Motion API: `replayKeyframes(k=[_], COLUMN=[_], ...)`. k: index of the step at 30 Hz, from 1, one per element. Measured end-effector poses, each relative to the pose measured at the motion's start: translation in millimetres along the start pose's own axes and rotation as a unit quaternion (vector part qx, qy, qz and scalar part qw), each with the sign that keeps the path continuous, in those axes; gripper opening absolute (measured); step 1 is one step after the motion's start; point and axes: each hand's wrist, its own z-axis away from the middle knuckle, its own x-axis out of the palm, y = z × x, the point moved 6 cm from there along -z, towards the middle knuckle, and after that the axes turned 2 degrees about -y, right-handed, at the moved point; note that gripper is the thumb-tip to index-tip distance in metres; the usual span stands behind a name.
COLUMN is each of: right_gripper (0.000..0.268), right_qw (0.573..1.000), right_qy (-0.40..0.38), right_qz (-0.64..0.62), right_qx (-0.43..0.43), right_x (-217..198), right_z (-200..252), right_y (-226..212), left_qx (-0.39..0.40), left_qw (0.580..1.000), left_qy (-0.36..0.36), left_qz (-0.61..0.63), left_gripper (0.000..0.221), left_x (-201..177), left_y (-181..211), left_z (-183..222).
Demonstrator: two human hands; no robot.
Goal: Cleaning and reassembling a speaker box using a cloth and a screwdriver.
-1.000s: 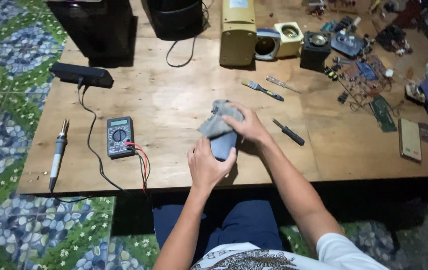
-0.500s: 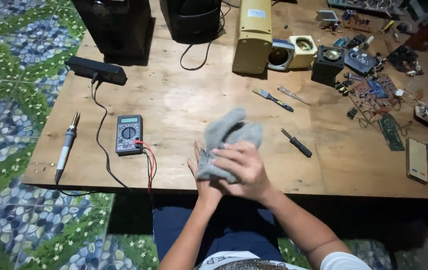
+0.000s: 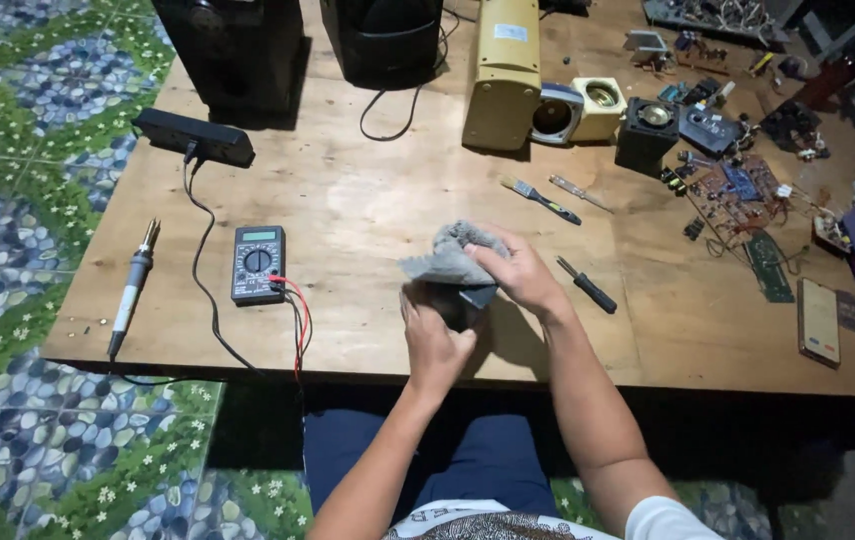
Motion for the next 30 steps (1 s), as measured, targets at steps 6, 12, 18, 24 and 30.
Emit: replayKeyframes(k=[6,12,18,24,30], right_gripper=[0.042,0.031,0.047,0.043,0.049], right_qw=[0.958,0.992,0.896,0.983,0.991], right_qy=[-0.014,-0.029,0.006,0.007,-0.013], right_qz=[0.259,-0.106,-0.423,-0.083,-0.118], right_qx=[-0.125,0.061,0.134,0.162,0.063], right_x=[31.0,4.5,21.8,20.3,25.4], right_z=[20.3,9.8,17.3,32.0,15.2], right_y=[-91.8,15.9,87.2,94.3,10.8], left_qx=[-0.170,-0.020,-0.017,-0.033,-0.032], left_qw=[0.956,0.999,0.999,0.999,0.998], left_qy=[-0.201,-0.020,-0.030,-0.016,-0.003], left_qz=[-0.133,-0.029,0.016,0.026,0.063], left_gripper=[0.033,0.077,0.103,0.099,0.092], left_x=[7.7,-10.3,5.6,10.8,-2.5], left_y=[-32.8,17.8,-17.8,-29.6,-28.1], left_z=[-1.9,4.0,13.3,17.5,20.4])
